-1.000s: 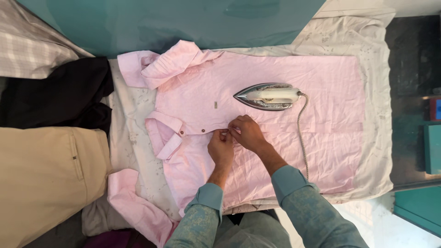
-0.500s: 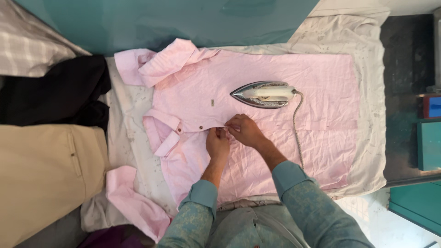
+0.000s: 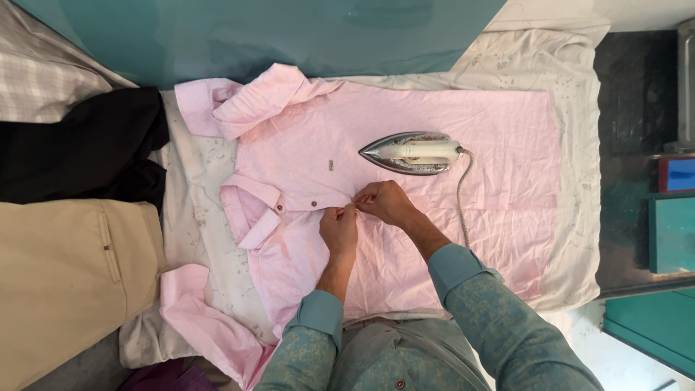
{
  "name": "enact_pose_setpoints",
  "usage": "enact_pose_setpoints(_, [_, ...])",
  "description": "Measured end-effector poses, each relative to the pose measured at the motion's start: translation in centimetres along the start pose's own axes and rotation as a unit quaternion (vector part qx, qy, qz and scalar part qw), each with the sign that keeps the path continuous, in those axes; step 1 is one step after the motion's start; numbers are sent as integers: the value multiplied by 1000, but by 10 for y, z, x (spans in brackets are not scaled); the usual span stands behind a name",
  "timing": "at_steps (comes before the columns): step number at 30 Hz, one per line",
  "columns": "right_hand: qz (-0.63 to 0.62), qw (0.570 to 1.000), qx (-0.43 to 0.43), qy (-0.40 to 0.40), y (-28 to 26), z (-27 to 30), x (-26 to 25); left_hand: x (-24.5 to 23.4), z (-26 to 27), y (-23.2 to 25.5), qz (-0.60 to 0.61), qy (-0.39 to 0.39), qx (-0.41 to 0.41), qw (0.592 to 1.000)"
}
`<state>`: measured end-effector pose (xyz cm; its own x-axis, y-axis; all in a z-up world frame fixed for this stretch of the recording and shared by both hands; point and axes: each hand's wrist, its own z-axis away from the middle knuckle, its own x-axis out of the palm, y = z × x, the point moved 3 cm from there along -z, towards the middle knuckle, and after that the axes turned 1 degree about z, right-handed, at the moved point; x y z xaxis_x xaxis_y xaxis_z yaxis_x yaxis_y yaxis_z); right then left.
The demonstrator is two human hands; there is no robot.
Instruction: The person irons a pink shirt laid flat on a bed, smoothing the fabric with one hand while moving the iron with the other. The person then buttons the shirt and irons the buttoned placket area.
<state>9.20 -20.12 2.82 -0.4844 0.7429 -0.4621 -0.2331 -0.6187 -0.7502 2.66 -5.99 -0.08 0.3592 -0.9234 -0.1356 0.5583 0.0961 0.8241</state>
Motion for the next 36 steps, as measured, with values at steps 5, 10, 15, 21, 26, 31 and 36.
enact_pose_setpoints(5, [15,1000,-18,8,-8,3,-1,3,-1,-8,169,-10,-64,983])
enact_pose_setpoints(10, [21,1000,2,-1,-9,-1,2,5,-6,-19,222,-29,-80,971])
enact_pose_setpoints(15, [17,997,71,12,-10,-12,7,10,-1,-15,236,-46,-58,969])
enact_pose_setpoints(21, [61,988,-78,115,-16,15,-17,-2,11,6,94,-5,-67,993])
enact_pose_setpoints(26, [170,961,-185,117,-10,48,-29,5,32,12,-165,-110,66,978])
enact_pose_setpoints(31, [235,937,-208,150,-2,50,-21,27,23,-2,-59,-139,-30,988])
enact_pose_setpoints(36, [292,914,-239,152,4,51,-24,35,31,4,-113,-113,-7,987])
